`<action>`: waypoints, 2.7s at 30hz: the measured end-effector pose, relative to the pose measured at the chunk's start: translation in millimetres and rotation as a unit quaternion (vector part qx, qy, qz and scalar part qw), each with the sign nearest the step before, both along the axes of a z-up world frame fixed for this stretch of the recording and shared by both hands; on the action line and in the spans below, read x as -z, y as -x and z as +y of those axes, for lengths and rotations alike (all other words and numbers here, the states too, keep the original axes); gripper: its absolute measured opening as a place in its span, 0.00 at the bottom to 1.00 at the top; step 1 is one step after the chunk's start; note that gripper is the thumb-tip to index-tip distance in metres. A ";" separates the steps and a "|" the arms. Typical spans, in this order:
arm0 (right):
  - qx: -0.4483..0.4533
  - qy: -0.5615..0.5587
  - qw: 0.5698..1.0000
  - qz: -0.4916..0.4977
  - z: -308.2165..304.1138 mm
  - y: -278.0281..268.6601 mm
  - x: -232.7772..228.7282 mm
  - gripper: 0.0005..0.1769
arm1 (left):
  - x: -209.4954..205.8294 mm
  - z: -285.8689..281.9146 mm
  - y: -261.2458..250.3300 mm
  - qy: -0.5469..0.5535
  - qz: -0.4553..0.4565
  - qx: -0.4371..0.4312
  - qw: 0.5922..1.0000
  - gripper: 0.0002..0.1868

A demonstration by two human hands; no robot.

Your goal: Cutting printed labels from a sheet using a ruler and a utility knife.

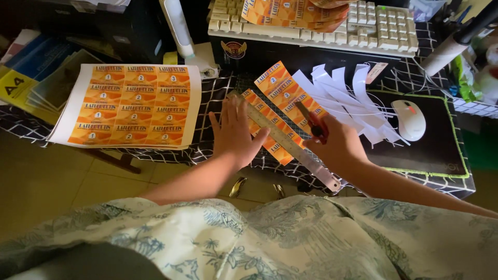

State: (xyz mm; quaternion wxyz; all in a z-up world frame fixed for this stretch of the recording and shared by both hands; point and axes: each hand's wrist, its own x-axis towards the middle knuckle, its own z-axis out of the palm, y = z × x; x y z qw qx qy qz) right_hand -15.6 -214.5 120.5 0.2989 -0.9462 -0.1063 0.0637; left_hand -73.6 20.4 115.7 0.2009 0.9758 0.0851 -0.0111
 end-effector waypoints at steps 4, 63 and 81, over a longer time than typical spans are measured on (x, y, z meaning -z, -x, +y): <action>-0.016 0.034 0.999 -0.004 0.7 -9.8 18.2 0.19 | -8.6 -0.9 1.6 0.038 -0.031 0.022 0.999 0.42; 0.101 0.089 0.984 -0.116 -114.1 -37.8 -70.3 0.21 | 19.9 43.3 -56.0 -0.095 -0.044 0.047 0.993 0.41; 0.009 0.034 0.997 0.071 -41.2 18.5 -20.4 0.15 | 54.8 74.1 -112.4 -0.084 -0.132 0.110 0.982 0.06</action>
